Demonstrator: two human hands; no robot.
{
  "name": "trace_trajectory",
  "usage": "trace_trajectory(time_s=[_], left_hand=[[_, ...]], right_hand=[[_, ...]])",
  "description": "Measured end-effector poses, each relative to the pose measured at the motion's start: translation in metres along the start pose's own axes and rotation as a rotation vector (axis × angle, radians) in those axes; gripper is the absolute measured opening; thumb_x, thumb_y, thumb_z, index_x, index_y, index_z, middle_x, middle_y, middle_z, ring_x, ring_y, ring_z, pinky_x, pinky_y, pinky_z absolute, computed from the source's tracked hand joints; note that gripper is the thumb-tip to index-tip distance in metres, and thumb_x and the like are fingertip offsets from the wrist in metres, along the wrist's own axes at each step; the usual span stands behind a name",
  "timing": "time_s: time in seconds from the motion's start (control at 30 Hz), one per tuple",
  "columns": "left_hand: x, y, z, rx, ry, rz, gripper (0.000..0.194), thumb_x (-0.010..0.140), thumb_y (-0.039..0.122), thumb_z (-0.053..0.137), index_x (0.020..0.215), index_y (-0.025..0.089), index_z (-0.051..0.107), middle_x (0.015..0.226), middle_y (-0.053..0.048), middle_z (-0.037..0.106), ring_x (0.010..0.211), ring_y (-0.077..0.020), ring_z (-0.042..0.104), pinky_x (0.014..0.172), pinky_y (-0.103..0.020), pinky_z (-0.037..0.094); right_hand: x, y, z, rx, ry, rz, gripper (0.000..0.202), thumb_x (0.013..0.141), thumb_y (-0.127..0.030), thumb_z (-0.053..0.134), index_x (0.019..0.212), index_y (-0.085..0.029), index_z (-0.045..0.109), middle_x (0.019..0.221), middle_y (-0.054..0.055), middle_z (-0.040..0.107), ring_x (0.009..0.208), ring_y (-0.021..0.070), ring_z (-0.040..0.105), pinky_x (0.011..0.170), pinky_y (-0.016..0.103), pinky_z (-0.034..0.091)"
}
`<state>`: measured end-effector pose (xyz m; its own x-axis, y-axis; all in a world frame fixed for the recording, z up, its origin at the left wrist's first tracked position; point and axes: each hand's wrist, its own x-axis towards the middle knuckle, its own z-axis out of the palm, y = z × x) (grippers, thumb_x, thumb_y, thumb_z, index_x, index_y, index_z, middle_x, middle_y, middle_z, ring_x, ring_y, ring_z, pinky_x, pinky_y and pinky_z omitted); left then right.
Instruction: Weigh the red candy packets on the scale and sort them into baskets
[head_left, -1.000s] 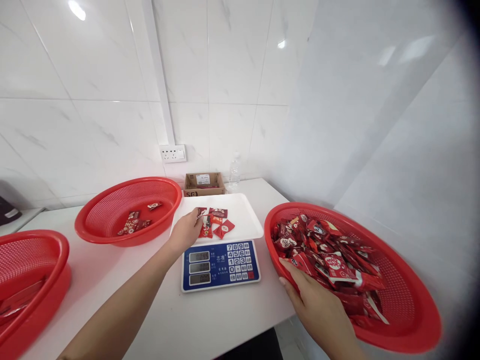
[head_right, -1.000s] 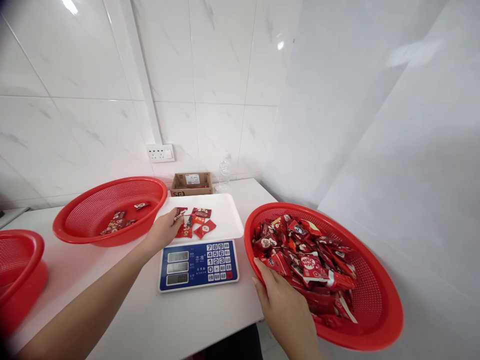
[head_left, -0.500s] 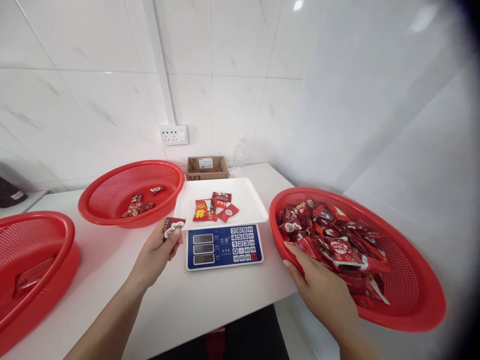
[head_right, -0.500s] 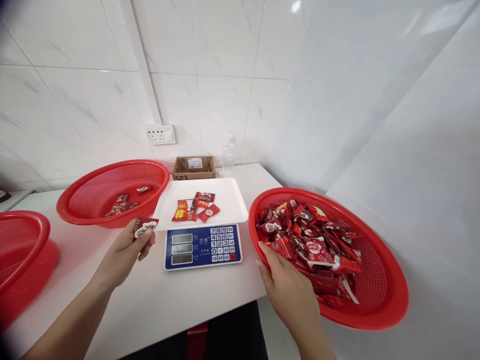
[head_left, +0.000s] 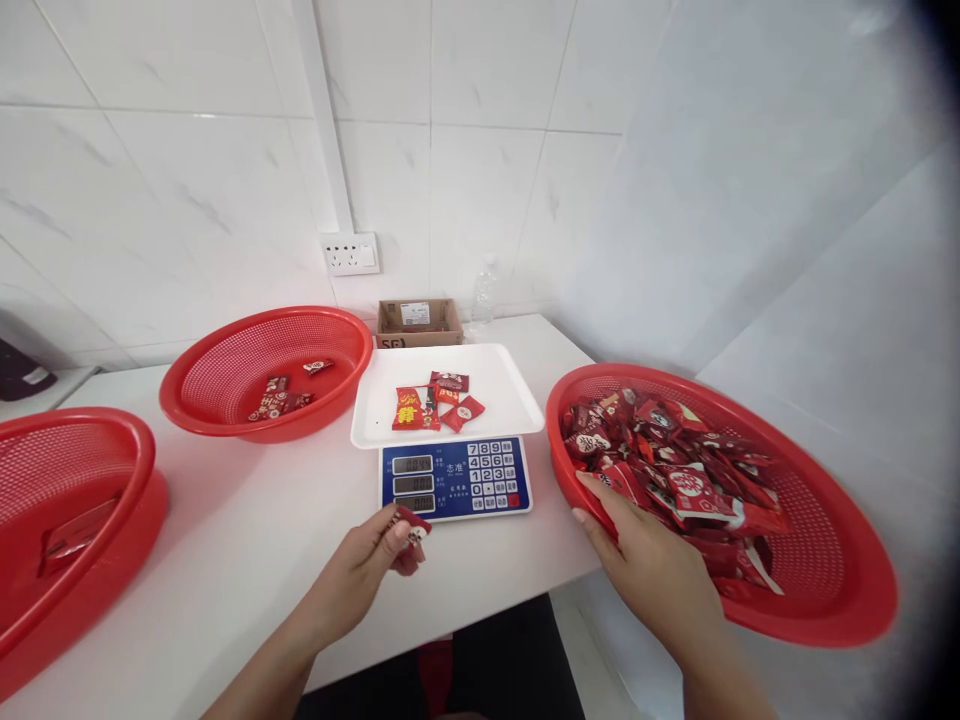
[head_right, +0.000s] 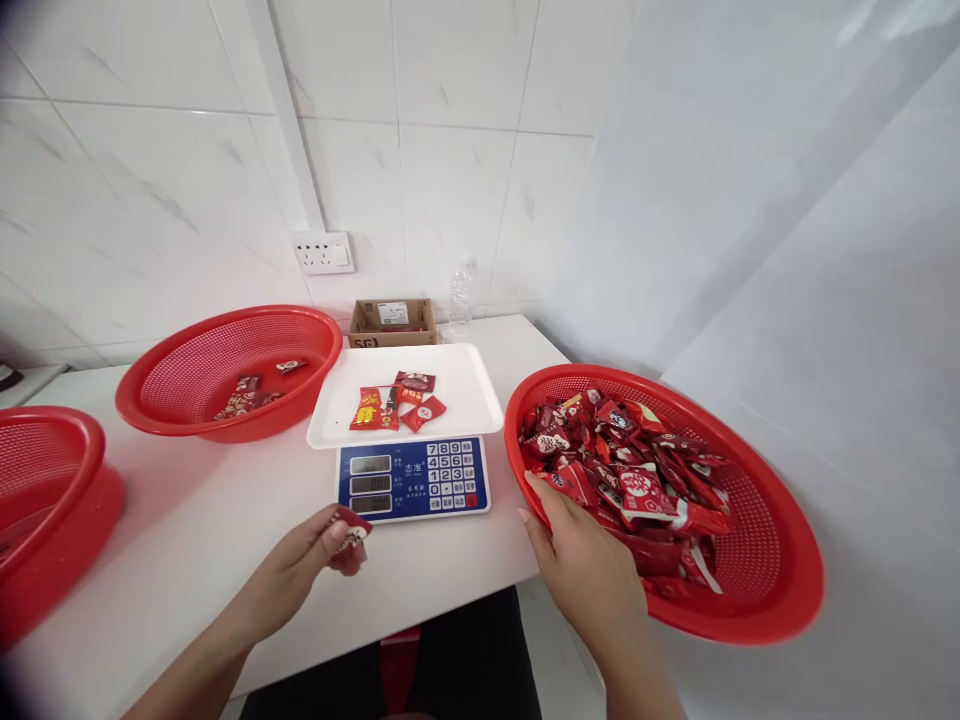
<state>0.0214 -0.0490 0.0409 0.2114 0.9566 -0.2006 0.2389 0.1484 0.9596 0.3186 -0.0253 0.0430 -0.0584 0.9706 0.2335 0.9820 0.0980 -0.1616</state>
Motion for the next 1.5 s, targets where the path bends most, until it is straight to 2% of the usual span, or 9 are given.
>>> trace_trajectory(time_s=[0.13,0.27,0.33,0.53,0.63,0.87,1.1,1.27,1.5], left_hand=[[-0.004,-0.003,0.012,0.102,-0.089,0.043,0.038,0.088,0.049,0.037,0.086,0.020,0.060,0.082,-0.004,0.063,0.081,-0.0162,0.055,0.076,-0.029,0.043],[-0.004,-0.008,0.019,0.160,-0.031,0.129,0.035,0.087,0.046,0.042,0.079,0.020,0.063,0.085,-0.005,0.057,0.080,-0.0165,0.052,0.074,-0.028,0.042],[-0.004,-0.009,0.021,0.174,-0.016,0.159,0.033,0.086,0.044,0.045,0.077,0.020,0.064,0.083,-0.005,0.055,0.078,-0.0159,0.050,0.071,-0.027,0.041],[-0.008,-0.007,0.031,0.145,-0.056,0.178,0.029,0.085,0.041,0.050,0.073,0.018,0.063,0.072,-0.003,0.054,0.068,-0.0128,0.049,0.064,-0.024,0.039],[-0.010,-0.008,0.037,0.041,-0.061,0.065,0.023,0.081,0.039,0.055,0.075,0.017,0.059,0.068,-0.001,0.055,0.063,-0.0113,0.048,0.060,-0.023,0.039],[-0.012,-0.007,0.041,0.020,-0.063,0.081,0.025,0.079,0.041,0.057,0.072,0.017,0.059,0.071,-0.001,0.055,0.064,-0.0113,0.048,0.059,-0.023,0.039],[-0.013,-0.005,0.042,-0.096,-0.171,0.102,0.033,0.084,0.048,0.048,0.078,0.017,0.054,0.069,0.000,0.053,0.062,-0.0104,0.044,0.058,-0.022,0.037],[-0.013,-0.006,0.039,0.070,-0.197,0.101,0.037,0.085,0.049,0.044,0.068,0.017,0.047,0.067,0.001,0.049,0.063,-0.0103,0.038,0.059,-0.022,0.032],[-0.012,-0.009,0.035,0.130,-0.196,0.163,0.040,0.086,0.050,0.041,0.065,0.017,0.046,0.067,0.001,0.048,0.062,-0.0103,0.039,0.058,-0.021,0.032]], right_hand=[[0.001,0.000,-0.001,0.071,0.043,0.012,0.041,0.089,-0.043,0.037,0.121,-0.026,0.056,0.116,0.006,0.065,0.102,0.0243,0.062,0.070,0.035,0.055],[-0.006,-0.005,-0.002,0.266,0.301,-0.029,0.036,0.088,-0.043,0.041,0.109,-0.023,0.061,0.113,0.008,0.065,0.108,0.0244,0.058,0.089,0.039,0.049],[-0.013,-0.013,-0.003,0.391,0.337,-0.094,0.031,0.088,-0.042,0.043,0.101,-0.023,0.064,0.104,0.008,0.068,0.101,0.0230,0.061,0.089,0.037,0.048],[-0.032,-0.062,0.008,0.683,-0.257,-0.356,0.036,0.089,-0.050,0.040,0.089,-0.022,0.063,0.086,0.005,0.068,0.079,0.0161,0.063,0.069,0.026,0.049],[-0.038,-0.081,0.019,0.732,-0.376,-0.395,0.049,0.086,-0.061,0.035,0.077,-0.019,0.059,0.075,0.003,0.064,0.069,0.0148,0.058,0.061,0.025,0.044],[-0.042,-0.090,0.026,0.784,-0.437,-0.337,0.051,0.085,-0.063,0.035,0.065,-0.019,0.050,0.066,0.000,0.059,0.061,0.0122,0.051,0.056,0.023,0.036],[-0.040,-0.090,0.022,0.865,-0.434,-0.287,0.038,0.092,-0.045,0.036,0.074,-0.019,0.058,0.072,0.001,0.064,0.066,0.0125,0.055,0.062,0.023,0.041],[-0.036,-0.086,0.019,0.879,-0.344,-0.243,0.040,0.091,-0.047,0.035,0.073,-0.020,0.058,0.069,0.001,0.062,0.065,0.0139,0.056,0.063,0.024,0.043],[-0.034,-0.089,0.014,0.971,-0.352,-0.256,0.035,0.090,-0.046,0.040,0.075,-0.019,0.057,0.070,0.001,0.061,0.064,0.0129,0.054,0.061,0.022,0.042]])
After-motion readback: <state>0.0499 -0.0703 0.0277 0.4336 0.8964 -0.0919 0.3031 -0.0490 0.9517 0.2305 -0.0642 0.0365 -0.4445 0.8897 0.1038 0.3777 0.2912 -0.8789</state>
